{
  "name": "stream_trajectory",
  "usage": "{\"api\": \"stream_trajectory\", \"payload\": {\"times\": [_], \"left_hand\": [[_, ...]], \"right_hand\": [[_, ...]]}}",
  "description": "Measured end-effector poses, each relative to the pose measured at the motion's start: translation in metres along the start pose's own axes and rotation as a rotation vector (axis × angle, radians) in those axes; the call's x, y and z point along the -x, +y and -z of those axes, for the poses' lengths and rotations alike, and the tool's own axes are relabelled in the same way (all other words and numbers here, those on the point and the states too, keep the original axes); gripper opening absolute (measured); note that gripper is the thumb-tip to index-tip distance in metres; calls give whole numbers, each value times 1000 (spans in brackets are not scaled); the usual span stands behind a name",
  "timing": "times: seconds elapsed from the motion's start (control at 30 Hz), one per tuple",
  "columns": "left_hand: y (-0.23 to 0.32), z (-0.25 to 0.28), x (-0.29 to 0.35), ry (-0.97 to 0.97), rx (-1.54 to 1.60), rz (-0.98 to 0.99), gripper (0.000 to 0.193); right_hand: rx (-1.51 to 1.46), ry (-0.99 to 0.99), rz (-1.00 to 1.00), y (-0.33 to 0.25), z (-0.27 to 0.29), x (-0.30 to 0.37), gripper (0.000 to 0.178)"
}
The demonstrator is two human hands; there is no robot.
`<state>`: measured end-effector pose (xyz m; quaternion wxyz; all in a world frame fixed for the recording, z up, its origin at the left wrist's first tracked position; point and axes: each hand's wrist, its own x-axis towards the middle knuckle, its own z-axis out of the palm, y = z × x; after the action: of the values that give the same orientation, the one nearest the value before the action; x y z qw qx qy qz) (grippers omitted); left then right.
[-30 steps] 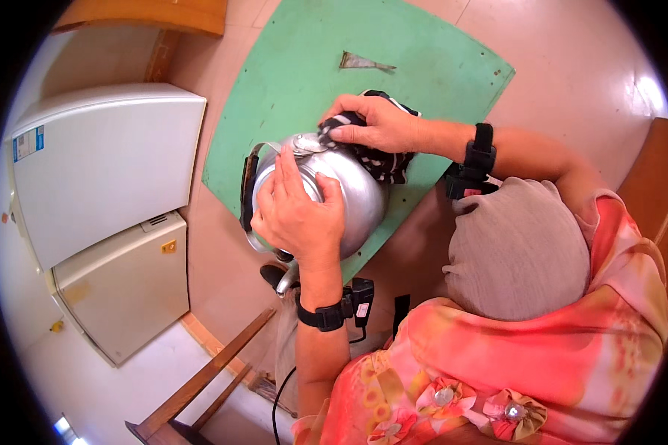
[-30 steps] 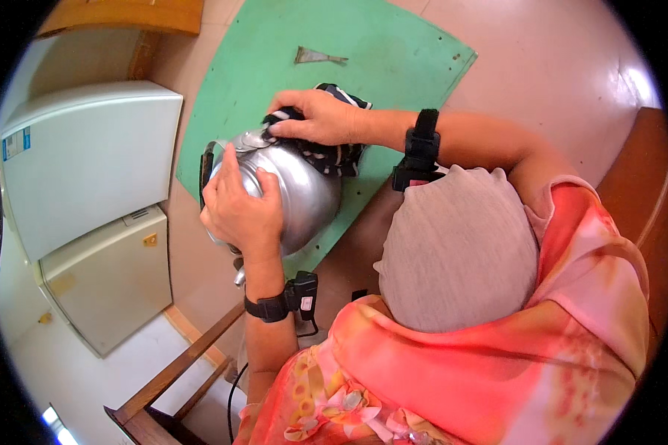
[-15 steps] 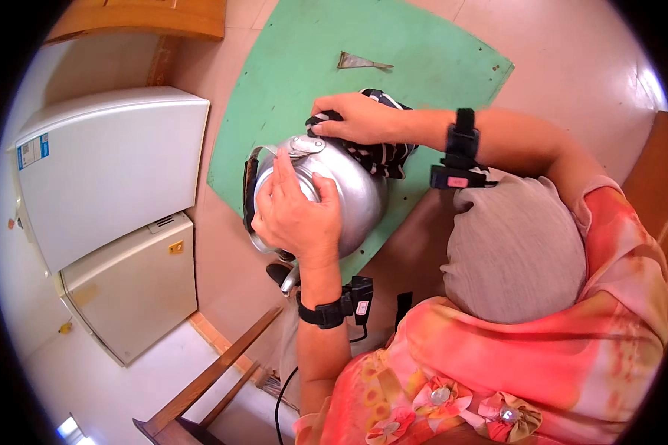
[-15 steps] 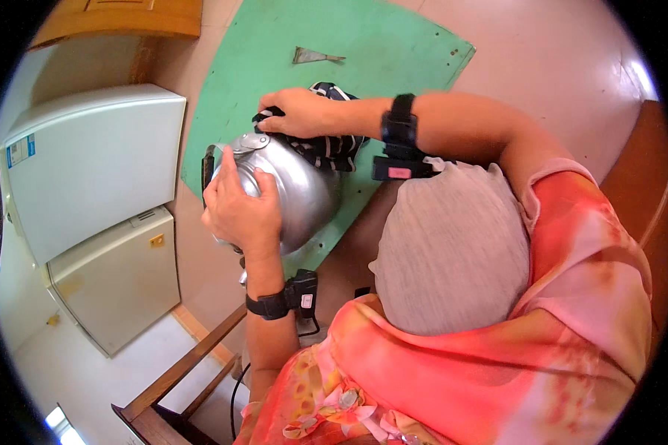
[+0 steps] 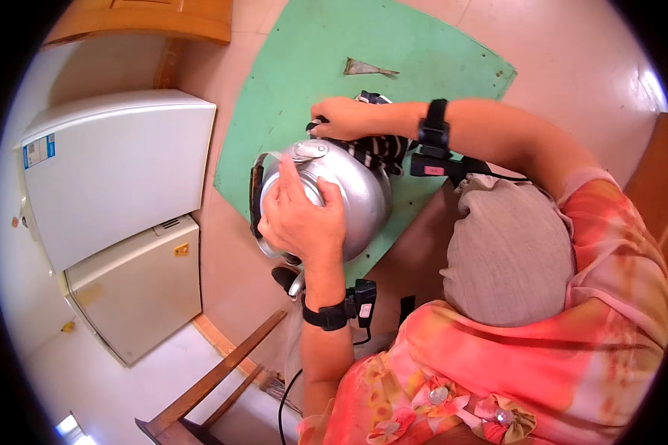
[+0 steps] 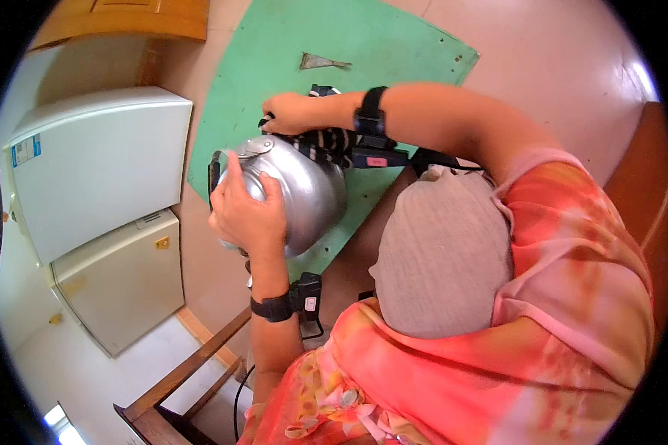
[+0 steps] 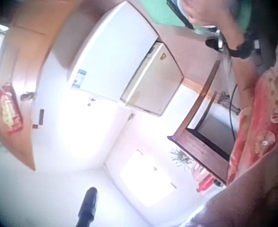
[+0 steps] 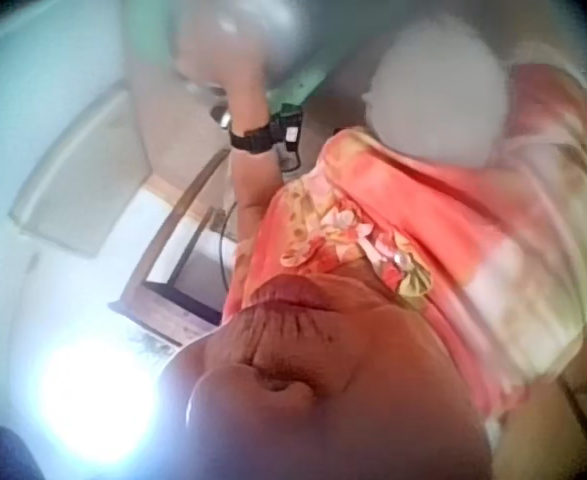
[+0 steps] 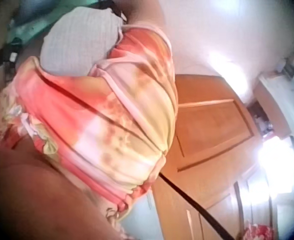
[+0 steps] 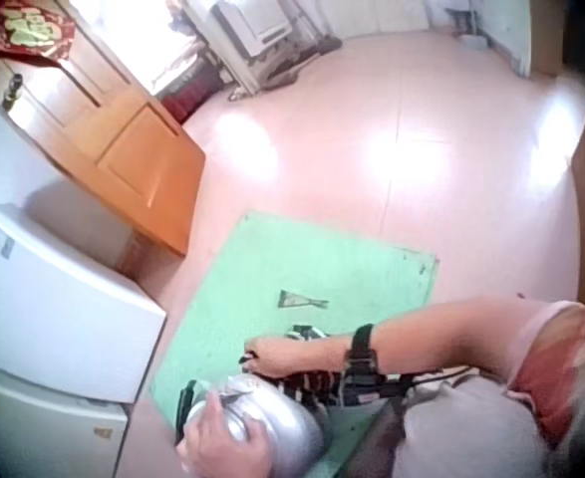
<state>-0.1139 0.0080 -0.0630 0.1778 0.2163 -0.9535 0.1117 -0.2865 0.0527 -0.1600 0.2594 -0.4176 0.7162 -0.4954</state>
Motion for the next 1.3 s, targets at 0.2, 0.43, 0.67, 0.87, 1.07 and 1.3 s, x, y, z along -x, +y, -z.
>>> {"api": "stream_trajectory", "payload": {"times": [0.2, 0.43, 0.67, 0.87, 1.07, 1.3], "left_hand": [[-4, -3, 0, 56, 25, -35, 51], [8, -15, -10, 50, 81, 22, 45], [-32, 19, -17, -164, 407, -121, 44], [-83, 59, -26, -524, 566, -134, 50], [-71, 50, -13, -708, 499, -54, 107], [-65, 42, -9, -641, 577, -3, 107]], "right_hand": [[-277, -25, 384, -21, -4, 3, 36], [95, 61, 38, 1, -3, -34, 40], [137, 117, 74, 14, 15, 5, 34], [-192, 133, -86, 6, 28, 29, 31], [-521, 107, -174, -7, 37, 42, 32], [-169, -188, 202, -30, 21, 22, 35]]}}
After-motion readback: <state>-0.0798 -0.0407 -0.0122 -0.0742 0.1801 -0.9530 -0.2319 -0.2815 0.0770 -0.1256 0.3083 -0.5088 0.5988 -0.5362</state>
